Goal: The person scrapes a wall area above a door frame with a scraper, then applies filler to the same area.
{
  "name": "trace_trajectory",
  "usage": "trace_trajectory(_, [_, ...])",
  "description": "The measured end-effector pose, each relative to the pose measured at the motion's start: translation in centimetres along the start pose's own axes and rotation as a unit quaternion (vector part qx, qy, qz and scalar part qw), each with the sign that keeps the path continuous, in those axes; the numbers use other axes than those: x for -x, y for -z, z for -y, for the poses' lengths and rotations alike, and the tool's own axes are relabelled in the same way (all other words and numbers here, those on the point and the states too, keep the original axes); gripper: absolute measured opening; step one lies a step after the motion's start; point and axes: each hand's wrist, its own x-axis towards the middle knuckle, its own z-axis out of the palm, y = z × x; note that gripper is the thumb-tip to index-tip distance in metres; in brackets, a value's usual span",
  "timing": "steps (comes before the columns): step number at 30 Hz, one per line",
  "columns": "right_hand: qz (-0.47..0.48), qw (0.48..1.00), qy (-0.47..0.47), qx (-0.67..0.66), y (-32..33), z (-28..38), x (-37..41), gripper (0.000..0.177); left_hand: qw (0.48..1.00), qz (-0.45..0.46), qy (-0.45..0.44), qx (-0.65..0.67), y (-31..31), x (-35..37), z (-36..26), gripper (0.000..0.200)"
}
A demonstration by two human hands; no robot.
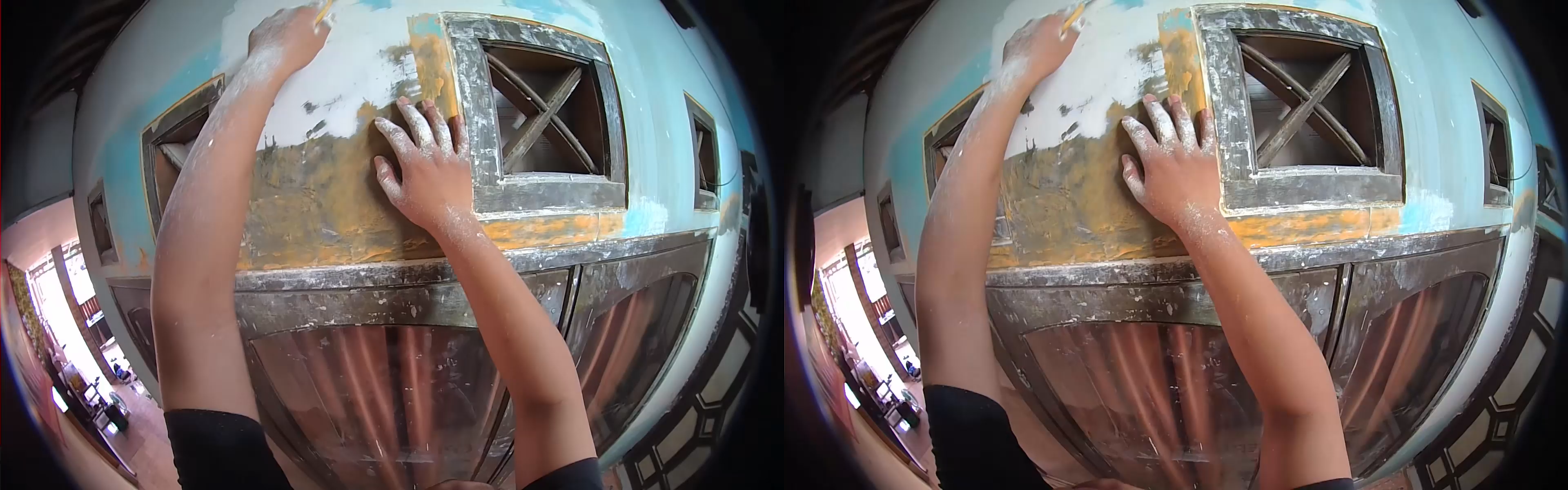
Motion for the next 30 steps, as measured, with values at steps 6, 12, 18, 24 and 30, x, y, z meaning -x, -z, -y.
trace_trajectory(6, [0.0,1.0,0.002,0.01,-0.2,0.1,-0.1,0.05,0.998,0.06,0.031,0.009,-0.5,-2.2,-1.2,0.047])
trace_trajectory(12, [0.001,1.0,-0.001,0.0,0.1,0.0,0.0,0.049,0.995,0.084,0.037,0.033,3.8,-1.8,-5.6,0.036])
trace_trajectory(18, [-0.004,1.0,-0.002,-0.012,0.1,0.1,-0.1,0.049,0.996,0.071,0.035,0.027,1.6,-4.2,-4.2,0.038])
trace_trajectory(24, [-0.024,0.999,0.004,-0.039,-0.3,-0.3,0.2,0.048,0.998,0.055,0.037,0.015,-0.9,-5.9,-2.7,0.047])
trace_trajectory(30, [-0.009,0.999,-0.001,-0.04,-0.2,-0.2,0.4,0.049,0.989,0.149,0.01,-0.016,5.6,-0.6,-5.7,0.052])
